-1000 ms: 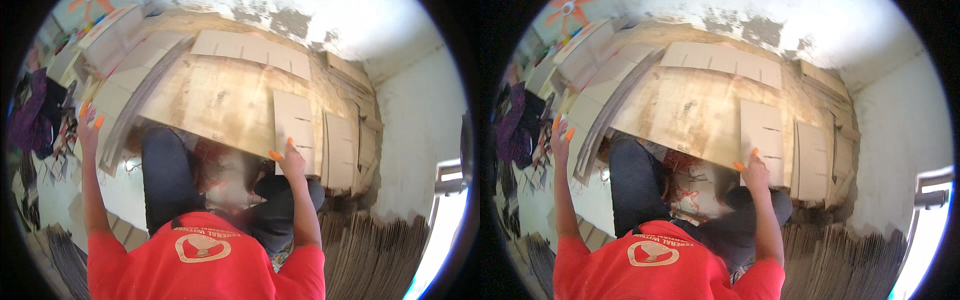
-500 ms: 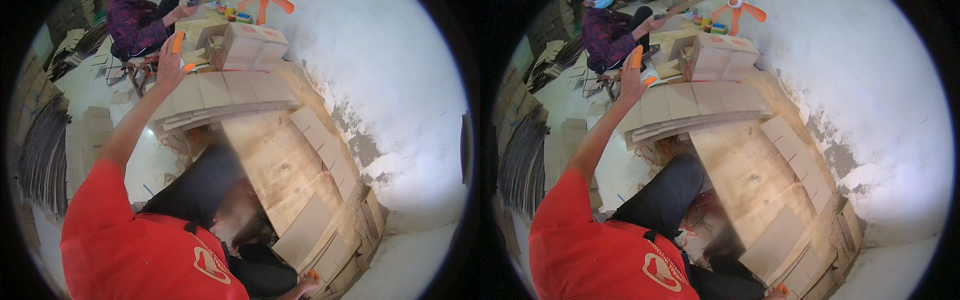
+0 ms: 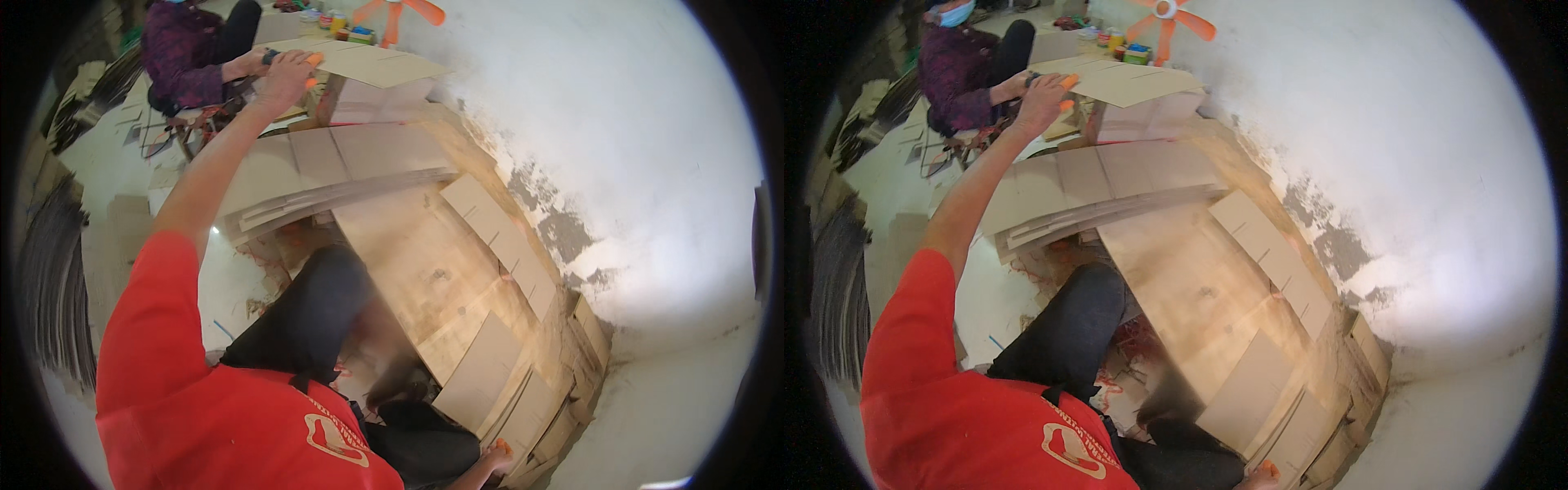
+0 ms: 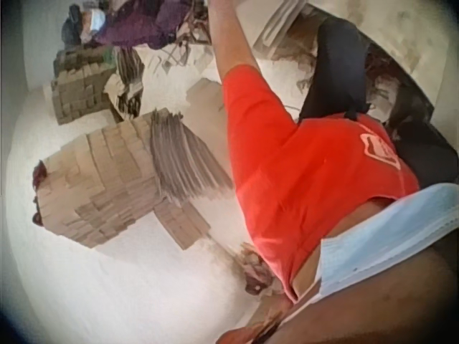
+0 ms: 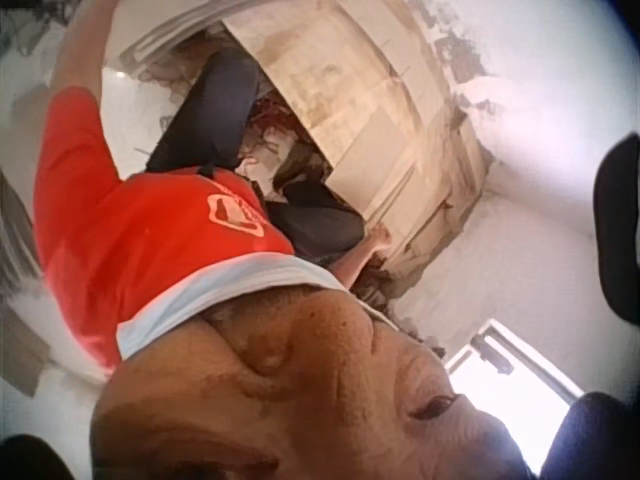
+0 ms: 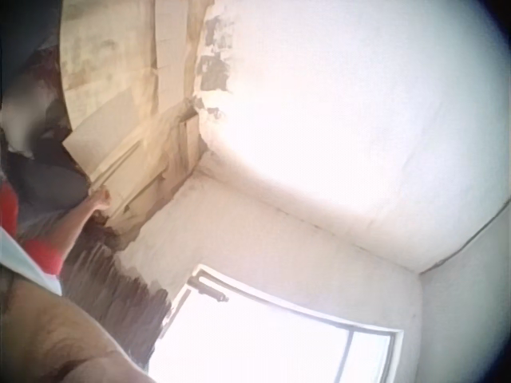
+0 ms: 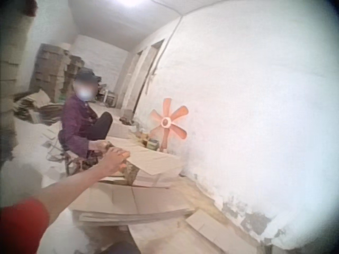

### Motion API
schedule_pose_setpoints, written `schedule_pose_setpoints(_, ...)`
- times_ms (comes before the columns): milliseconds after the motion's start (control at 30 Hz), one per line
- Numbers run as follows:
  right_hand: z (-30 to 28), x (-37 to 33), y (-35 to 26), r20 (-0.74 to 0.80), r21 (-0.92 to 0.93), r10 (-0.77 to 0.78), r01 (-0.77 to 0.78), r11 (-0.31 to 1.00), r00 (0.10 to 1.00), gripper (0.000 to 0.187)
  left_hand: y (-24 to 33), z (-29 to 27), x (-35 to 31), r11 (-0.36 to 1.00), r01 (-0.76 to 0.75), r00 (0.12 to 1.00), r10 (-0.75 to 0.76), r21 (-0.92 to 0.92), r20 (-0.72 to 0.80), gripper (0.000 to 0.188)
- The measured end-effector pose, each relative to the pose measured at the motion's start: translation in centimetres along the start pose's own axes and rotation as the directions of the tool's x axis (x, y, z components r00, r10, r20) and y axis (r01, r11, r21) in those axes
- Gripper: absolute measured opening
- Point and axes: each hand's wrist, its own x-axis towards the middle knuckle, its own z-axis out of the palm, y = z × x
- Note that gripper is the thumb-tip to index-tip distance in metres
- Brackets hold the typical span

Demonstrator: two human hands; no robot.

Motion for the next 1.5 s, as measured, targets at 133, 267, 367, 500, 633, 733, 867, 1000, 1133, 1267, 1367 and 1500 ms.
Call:
schedule_pose_setpoints(133, -7.5, 4.8, 6.7, -0.192, -0.056, -0.286, 0.280, 0.958, 0.939, 0.019, 0.9, 4.4, 2.8, 0.996, -0.082, 0.973, 0.084, -0.016, 0.216, 0.033)
schedule_pose_setpoints(267, -7.2, 3.2, 6.0, -0.139, -0.016, -0.104, 0.102, 0.995, 0.985, 0.018, 1.6, 1.0, 2.5, 0.955, -0.293, 0.951, 0.288, -0.037, -0.113, 0.030)
schedule_pose_setpoints(367, -6.4, 3.3, 4.3, -0.278, -0.402, -0.183, 0.059, 0.914, 0.943, 0.049, 7.8, -4.9, 3.4, 0.820, -0.563, 0.787, 0.494, -0.103, -0.369, 0.029)
schedule_pose_setpoints(500, -7.0, 3.6, 3.3, -0.341, -0.241, 0.182, -0.274, 0.931, 0.922, 0.081, 22.7, -4.8, 2.2, 0.569, -0.782, 0.601, 0.584, -0.254, -0.546, 0.029)
schedule_pose_setpoints(633, -5.6, 5.5, 4.7, -0.291, 0.308, 0.415, -0.326, 0.894, 0.862, 0.069, 34.1, -3.3, 0.3, 0.460, -0.834, 0.547, 0.619, -0.304, -0.563, 0.030)
schedule_pose_setpoints(733, -3.6, 4.9, 4.5, -0.263, 0.404, 0.499, -0.375, 0.834, 0.826, 0.069, 37.8, 0.1, -3.0, 0.379, -0.858, 0.505, 0.746, -0.346, -0.435, 0.036)
schedule_pose_setpoints(867, -4.2, 3.9, 2.5, -0.082, 0.609, 0.492, -0.348, 0.713, 0.867, 0.050, 39.7, 3.3, -7.0, 0.281, -0.835, 0.444, 0.851, -0.473, -0.279, 0.041)
schedule_pose_setpoints(1000, -7.1, 4.1, 2.2, 0.078, 0.685, 0.412, -0.349, 0.639, 0.908, 0.042, 39.0, 6.4, -9.0, 0.280, -0.829, 0.353, 0.933, -0.484, -0.065, 0.042)
schedule_pose_setpoints(1133, -6.8, -0.1, -2.1, 0.104, 0.684, 0.353, -0.324, 0.653, 0.930, 0.039, 41.3, 3.0, -9.3, 0.515, -0.805, 0.360, 0.819, -0.296, 0.447, 0.041)
schedule_pose_setpoints(1267, -5.3, -4.7, -5.0, 0.258, 0.651, 0.202, -0.325, 0.686, 0.945, 0.038, 50.6, -2.5, -13.7, 0.047, 0.552, 0.527, 0.754, -0.833, 0.392, 0.047)
schedule_pose_setpoints(1367, -4.4, -6.5, -4.8, 0.261, 0.630, 0.215, -0.335, 0.701, 0.941, 0.041, 59.2, -8.8, -14.8, -0.029, 0.902, 0.263, 0.830, -0.432, 0.493, 0.061)
schedule_pose_setpoints(1500, -3.0, -8.6, -5.5, 0.225, 0.621, 0.278, -0.358, 0.698, 0.934, 0.040, 64.0, -11.2, -17.3, -0.333, 0.938, 0.341, 0.843, -0.094, 0.416, 0.047)
